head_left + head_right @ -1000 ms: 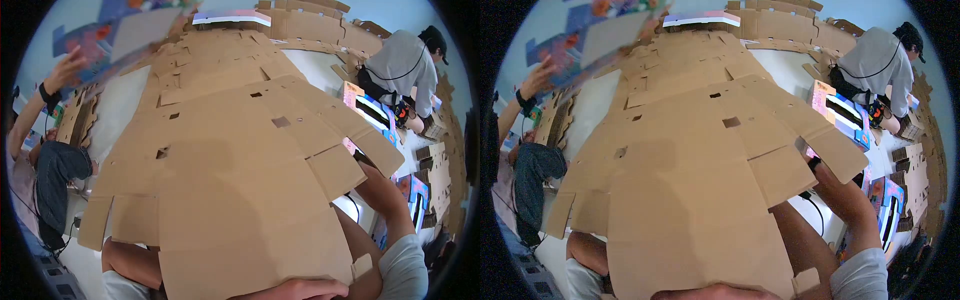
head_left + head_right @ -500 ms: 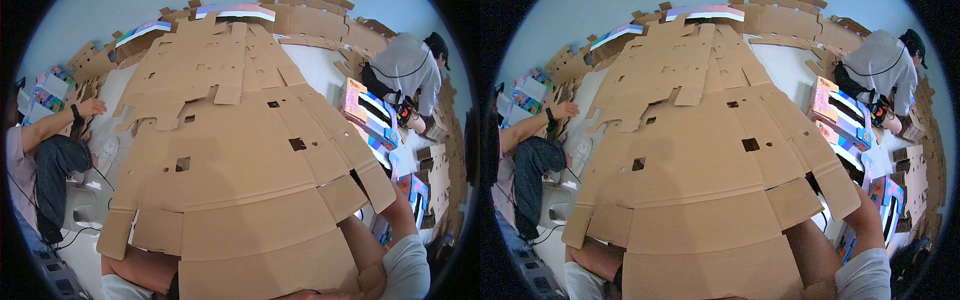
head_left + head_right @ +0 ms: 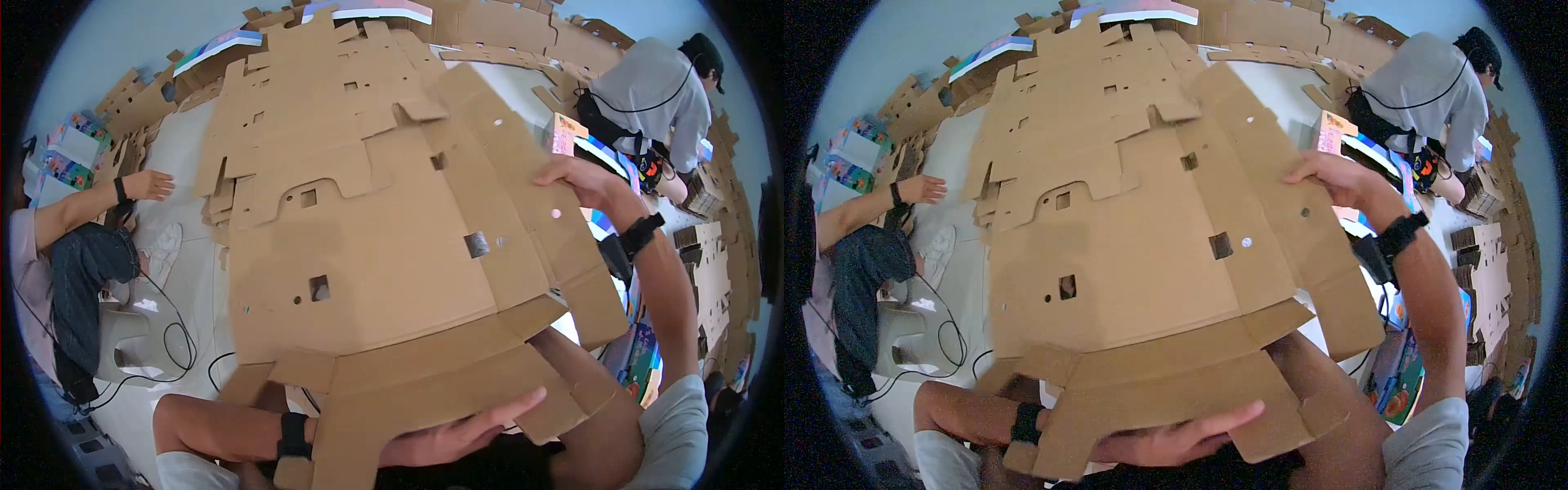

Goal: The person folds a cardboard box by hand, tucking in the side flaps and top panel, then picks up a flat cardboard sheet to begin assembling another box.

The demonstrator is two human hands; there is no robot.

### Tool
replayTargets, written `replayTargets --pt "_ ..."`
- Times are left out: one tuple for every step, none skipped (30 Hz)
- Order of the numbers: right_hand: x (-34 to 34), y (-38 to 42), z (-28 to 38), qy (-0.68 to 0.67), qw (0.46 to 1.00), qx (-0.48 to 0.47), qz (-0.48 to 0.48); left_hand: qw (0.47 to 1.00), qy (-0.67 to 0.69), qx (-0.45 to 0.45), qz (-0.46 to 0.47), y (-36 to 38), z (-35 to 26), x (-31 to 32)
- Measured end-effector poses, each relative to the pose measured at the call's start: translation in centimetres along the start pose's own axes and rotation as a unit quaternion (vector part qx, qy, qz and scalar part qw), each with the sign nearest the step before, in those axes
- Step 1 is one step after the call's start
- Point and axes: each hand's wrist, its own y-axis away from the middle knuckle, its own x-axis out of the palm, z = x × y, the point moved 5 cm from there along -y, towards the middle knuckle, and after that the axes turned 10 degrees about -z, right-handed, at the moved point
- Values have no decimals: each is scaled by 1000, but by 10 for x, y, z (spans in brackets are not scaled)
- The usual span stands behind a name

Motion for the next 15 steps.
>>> replayTargets --pt "-9 8 -2 5 1000 -3 10 1000 7 -4 7 -2 1 -5" --pt "-26 16 -1 -8 1000 -16 6 1000 12 -6 12 -4 0 -8" --pt "-47 28 -1 -20 999 -28 4 998 52 -35 14 -4 -6 -5" --pt "-65 43 1 -31 999 -41 1 994 92 -64 16 -2 -17 -2" --pt "-79 66 8 -33 998 -51 -33 974 170 -128 75 3 -28 2" --pt "-95 88 12 -37 995 -60 -69 943 236 -200 126 8 -39 5" --pt "-123 101 7 -31 992 -70 -96 931 275 -179 162 2 -44 -1" --pt "-152 114 2 -26 989 -81 -124 924 278 -178 191 3 -43 1" --pt "-177 128 -3 -32 983 -91 -153 917 281 -178 220 4 -41 4" --pt "-199 142 -6 -38 977 -103 -182 909 283 -177 248 5 -40 6" --pt "-215 153 -6 -42 970 -116 -209 930 263 -152 205 4 -30 7" --pt "-224 164 -3 -37 964 -123 -232 948 242 -128 160 4 -20 8" --pt "-229 175 1 -33 958 -129 -255 951 214 -149 166 7 -4 5" --pt "-235 186 8 -30 951 -134 -278 974 148 -109 135 11 16 3" --pt "-218 195 22 -35 956 -145 -254 989 82 -67 105 17 35 0"
